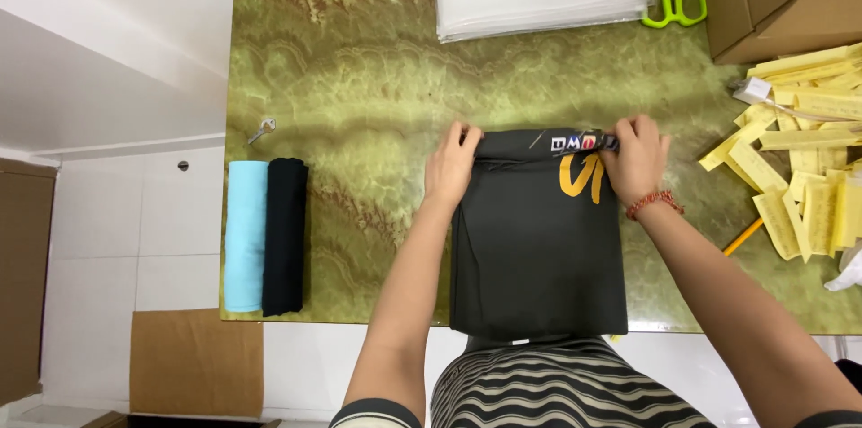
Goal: The person folds several t-shirts on a table. They take a black t-shirt, a grey t-shirt, and a light blue t-shirt from a clothing rack, lay them flat on the table, fold them into neat rectangles, and place them in a stack.
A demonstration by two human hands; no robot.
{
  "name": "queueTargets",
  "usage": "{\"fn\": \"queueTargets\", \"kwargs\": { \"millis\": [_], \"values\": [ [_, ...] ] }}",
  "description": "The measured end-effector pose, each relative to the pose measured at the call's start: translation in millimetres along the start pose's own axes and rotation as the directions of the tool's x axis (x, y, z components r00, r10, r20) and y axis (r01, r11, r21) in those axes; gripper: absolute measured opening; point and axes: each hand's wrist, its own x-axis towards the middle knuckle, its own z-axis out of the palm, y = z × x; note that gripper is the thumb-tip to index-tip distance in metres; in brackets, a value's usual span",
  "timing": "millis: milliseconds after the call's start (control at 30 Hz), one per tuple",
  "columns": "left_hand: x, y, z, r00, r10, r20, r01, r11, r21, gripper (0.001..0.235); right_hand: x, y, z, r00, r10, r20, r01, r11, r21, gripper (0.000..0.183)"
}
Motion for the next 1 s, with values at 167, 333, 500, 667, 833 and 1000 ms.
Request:
{"fn": "queueTargets", "kwargs": {
  "millis": [167, 333, 500, 667, 833, 1000],
  "values": [
    [-30.6, -40.0, 62.1, 0.991, 0.116, -0.071, -0.111, 0.99, 0.082, 0.041, -44.4, 19.9, -6.9, 0.954, -0.259, -0.149, 0.241, 0.962, -0.129, 0.04],
    [-68.4, -39.8, 63.3, 0.963, 0.23, -0.14, -0.212, 0.968, 0.132, 0.036, -69.1, 19.9, -41.7, 0.962, -0.262, -0.083, 0.252, 0.961, -0.119, 0.04],
    [-70.7, -25.8, 46.8, 0.937, 0.252, -0.241, -0.196, 0.952, 0.235, 0.014, -26.1, -1.7, -68.5, 0.987, -0.125, 0.1, 0.101, 0.97, 0.219, 0.024],
    [-47.9, -13.3, 30.6, 0.967, 0.212, -0.14, -0.187, 0.966, 0.177, 0.01, 11.7, -36.9, -81.9, 0.836, -0.121, 0.535, -0.029, 0.964, 0.263, 0.072],
    [-14.9, -29.8, 46.7, 0.988, 0.121, 0.1, -0.133, 0.983, 0.123, 0.031, 23.1, -25.0, -48.2, 0.795, -0.137, 0.591, 0.083, 0.99, 0.117, 0.079],
    [7.8, -22.5, 34.0, 0.981, 0.044, 0.189, -0.088, 0.968, 0.234, 0.069, 23.4, -34.0, -40.6, 0.864, -0.096, 0.495, 0.171, 0.979, -0.109, 0.056]
  ]
}}
